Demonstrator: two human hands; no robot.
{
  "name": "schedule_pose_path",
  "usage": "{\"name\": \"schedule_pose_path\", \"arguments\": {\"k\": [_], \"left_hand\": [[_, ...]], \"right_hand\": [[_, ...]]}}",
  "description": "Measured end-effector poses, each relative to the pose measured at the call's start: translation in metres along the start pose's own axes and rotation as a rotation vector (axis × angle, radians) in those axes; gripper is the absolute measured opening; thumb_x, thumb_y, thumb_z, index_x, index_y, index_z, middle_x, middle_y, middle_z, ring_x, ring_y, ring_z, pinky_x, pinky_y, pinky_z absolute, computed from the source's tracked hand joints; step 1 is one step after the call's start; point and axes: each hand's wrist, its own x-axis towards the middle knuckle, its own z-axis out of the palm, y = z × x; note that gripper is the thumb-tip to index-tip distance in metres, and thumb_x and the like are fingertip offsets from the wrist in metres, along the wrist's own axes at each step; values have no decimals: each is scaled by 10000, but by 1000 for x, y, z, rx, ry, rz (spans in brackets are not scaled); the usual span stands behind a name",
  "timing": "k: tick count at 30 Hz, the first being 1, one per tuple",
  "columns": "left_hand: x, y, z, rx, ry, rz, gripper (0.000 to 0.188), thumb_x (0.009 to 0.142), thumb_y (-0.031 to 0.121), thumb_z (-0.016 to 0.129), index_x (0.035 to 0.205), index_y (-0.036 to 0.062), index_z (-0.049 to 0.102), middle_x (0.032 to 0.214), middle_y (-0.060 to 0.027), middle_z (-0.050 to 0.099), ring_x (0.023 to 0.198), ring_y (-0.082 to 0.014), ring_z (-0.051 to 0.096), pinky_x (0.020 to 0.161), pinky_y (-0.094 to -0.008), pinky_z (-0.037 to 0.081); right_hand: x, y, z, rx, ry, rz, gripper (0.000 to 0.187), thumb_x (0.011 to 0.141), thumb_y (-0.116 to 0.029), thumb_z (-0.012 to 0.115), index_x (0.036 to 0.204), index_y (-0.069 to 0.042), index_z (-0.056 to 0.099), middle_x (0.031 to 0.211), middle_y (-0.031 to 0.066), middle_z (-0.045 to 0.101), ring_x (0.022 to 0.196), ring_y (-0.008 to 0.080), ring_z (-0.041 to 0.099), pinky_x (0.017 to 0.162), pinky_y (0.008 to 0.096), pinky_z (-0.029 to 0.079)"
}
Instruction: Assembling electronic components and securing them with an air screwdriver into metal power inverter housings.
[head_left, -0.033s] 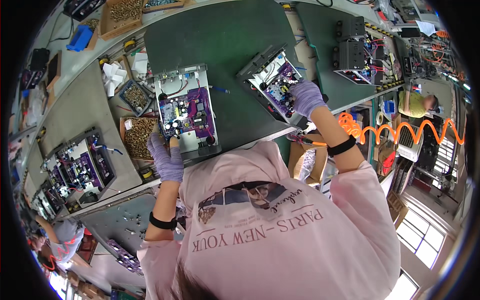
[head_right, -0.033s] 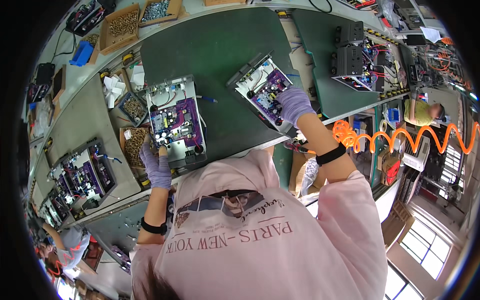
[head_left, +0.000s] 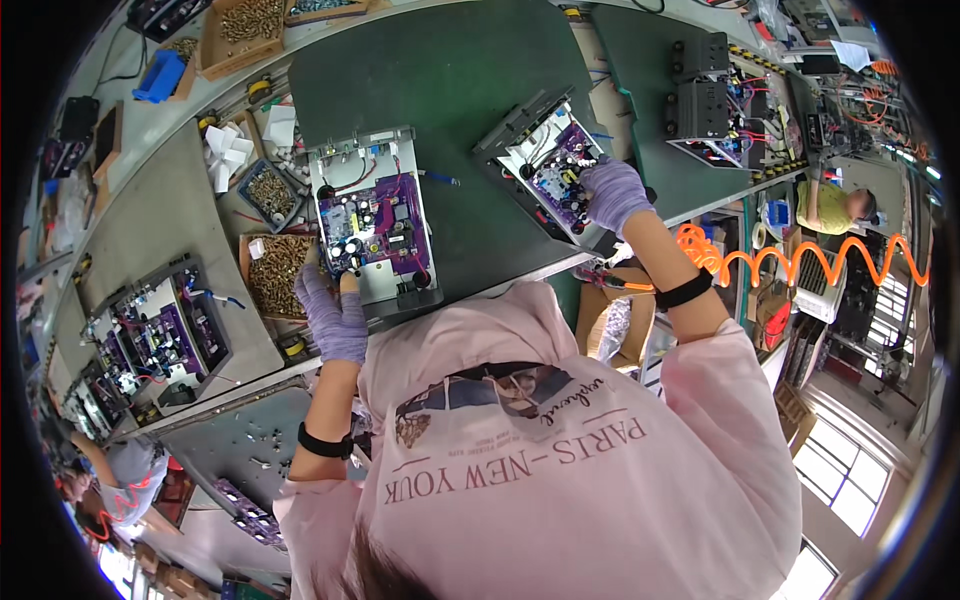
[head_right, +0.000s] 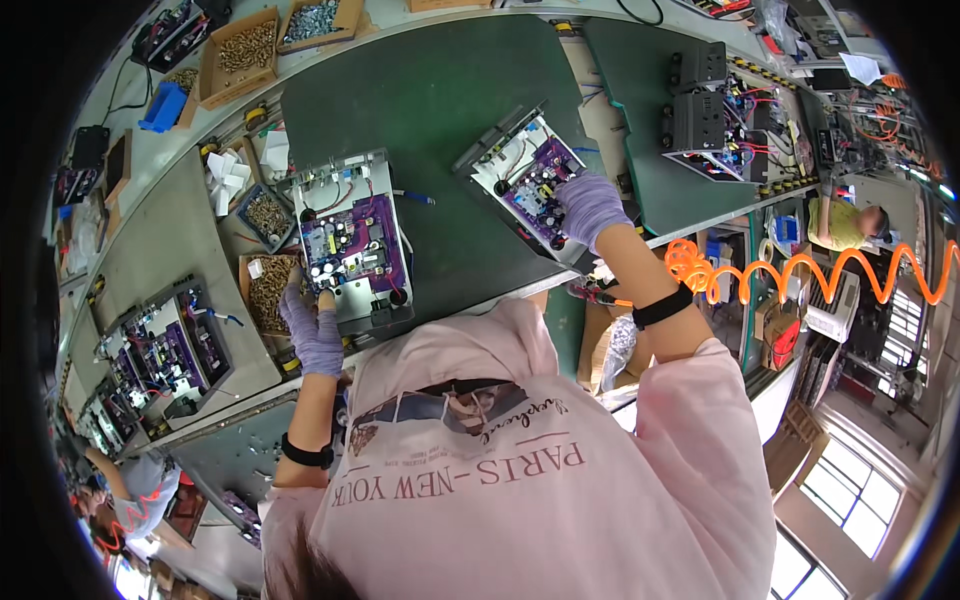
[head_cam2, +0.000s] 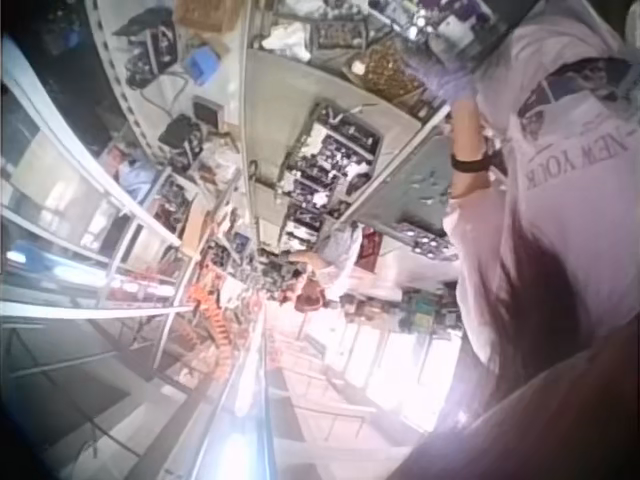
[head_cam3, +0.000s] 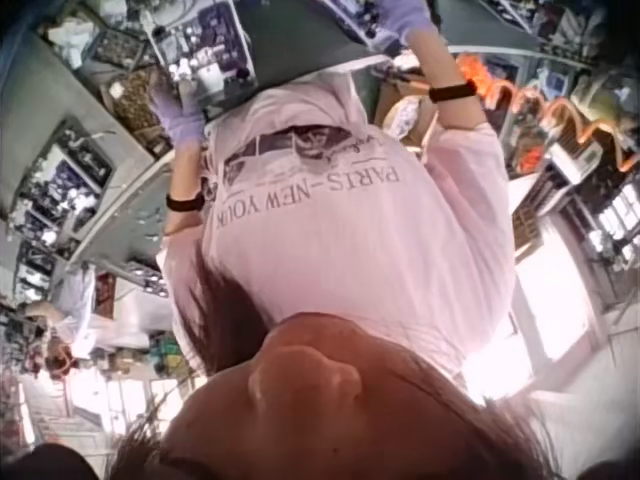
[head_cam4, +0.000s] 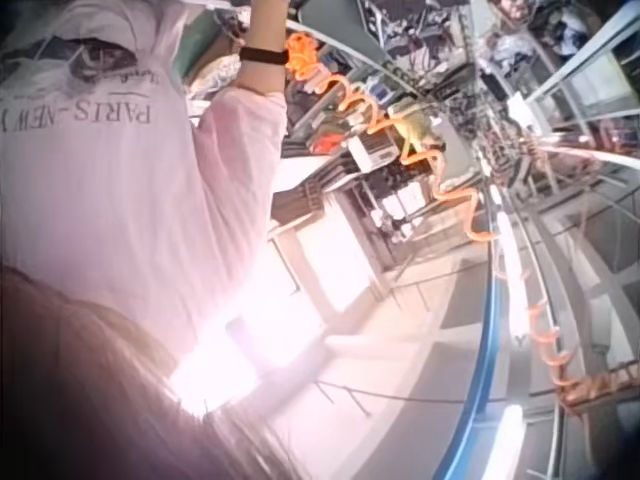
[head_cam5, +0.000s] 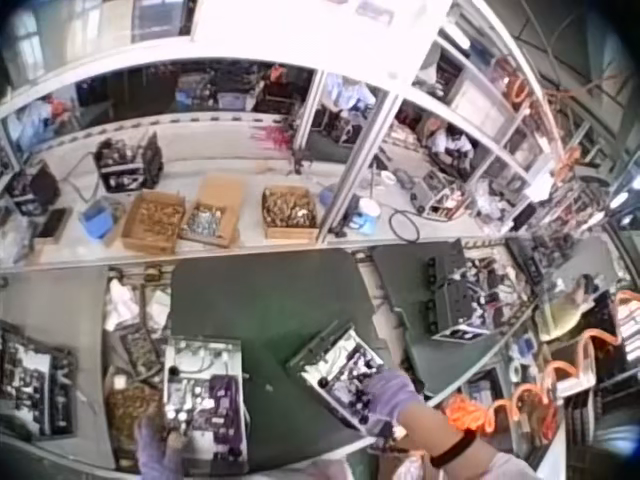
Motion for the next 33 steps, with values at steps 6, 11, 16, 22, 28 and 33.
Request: {"name": "schedule_pose_path", "arguments": {"k": [6,11,16,22,28,33], "left_hand": [[2,1,2,55,-5,-18,616,825,165,581,1358,69,287,1260,-162,304,1005,-234,472,835,-328,434],[-4,-7,5,171,36,-60,709,794,173,622,1371,51,228,1285,-203,273,1076,-277,435,885,-336,407],[-6,-1,13,122,216,-63,834,731,179,666,1372,-2,164,1360,-235,202,1252,-325,238,1050,-378,209],[7,-34,6,-732,-116,-919,448,682,-11,553,1120,-13,457,963,-135,561,753,-257,575,608,-417,523],[1,-54,18,-890,-326,-958,343,744,-22,550,1074,57,501,885,-111,585,769,-235,592,581,-394,561],[-13,-40,21,-802,-629,-753,417,767,83,658,1145,50,486,933,-99,595,802,-177,586,615,-296,508]], "right_hand": [[-2,-5,-10,-6,-59,36,212,622,-153,632,831,-140,666,780,57,636,879,240,582,747,327,473],[-20,-3,-7,-22,219,155,228,639,-178,664,865,-150,677,917,74,635,917,231,582,783,347,476],[3,-8,-8,-58,-101,235,216,654,-141,630,862,-115,680,940,81,630,957,244,585,841,336,465],[-21,-26,-18,146,210,196,255,664,-130,629,916,-132,661,949,99,615,908,268,580,809,360,468],[-48,-175,-64,481,437,-538,294,674,-217,628,963,-159,621,890,51,599,897,232,557,789,362,434],[-28,-210,-38,202,475,-688,189,696,-208,554,868,-165,621,870,29,597,902,205,546,793,345,414]]}}
